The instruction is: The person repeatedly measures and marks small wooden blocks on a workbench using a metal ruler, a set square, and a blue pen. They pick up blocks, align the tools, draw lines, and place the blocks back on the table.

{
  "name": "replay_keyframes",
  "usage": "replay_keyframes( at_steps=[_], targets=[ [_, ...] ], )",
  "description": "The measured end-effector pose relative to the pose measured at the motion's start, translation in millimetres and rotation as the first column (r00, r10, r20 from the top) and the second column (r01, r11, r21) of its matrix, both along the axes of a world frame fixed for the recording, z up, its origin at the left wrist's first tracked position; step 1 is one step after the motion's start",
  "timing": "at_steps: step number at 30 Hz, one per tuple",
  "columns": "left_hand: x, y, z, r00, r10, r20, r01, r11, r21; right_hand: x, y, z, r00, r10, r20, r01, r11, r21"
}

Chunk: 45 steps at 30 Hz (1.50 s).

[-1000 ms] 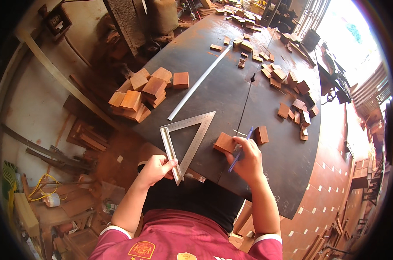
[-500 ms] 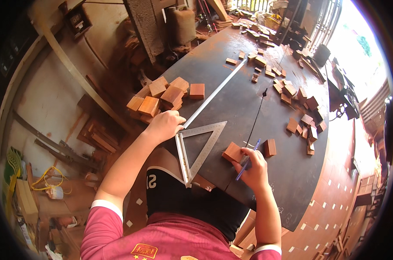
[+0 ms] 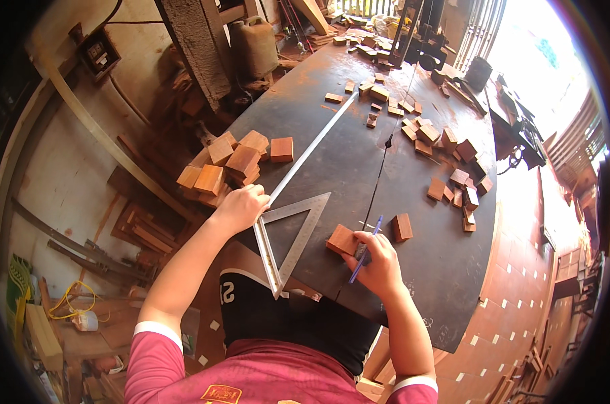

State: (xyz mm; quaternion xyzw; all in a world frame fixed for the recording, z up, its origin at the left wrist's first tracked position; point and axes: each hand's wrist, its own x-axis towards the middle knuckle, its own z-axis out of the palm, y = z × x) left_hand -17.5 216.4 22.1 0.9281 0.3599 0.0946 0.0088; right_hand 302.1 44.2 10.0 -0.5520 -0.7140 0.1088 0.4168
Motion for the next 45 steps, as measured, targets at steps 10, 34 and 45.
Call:
replay_keyframes(
  at_steps=[10,34,45],
  targets=[
    [2.9,0.8,-4.1,0.997,0.057,0.054,-0.054,0.997,-0.053,0.2,0.3,-1.9,1.0,-0.01,-0.01,0.01,1.0,-0.024],
    [-0.2,6.2,-7.3,0.983,-0.121,-0.139,0.149,0.966,0.212,-0.4,0.2,-2.4,1.0,-0.009,0.012,0.01,0.999,-0.033],
    [2.7,8.0,3.4,0.976,-0.162,-0.149,0.183,0.972,0.144,2.0,-1.8,-6.1,0.999,-0.007,-0.033,0.005,0.999,-0.05]
  ],
)
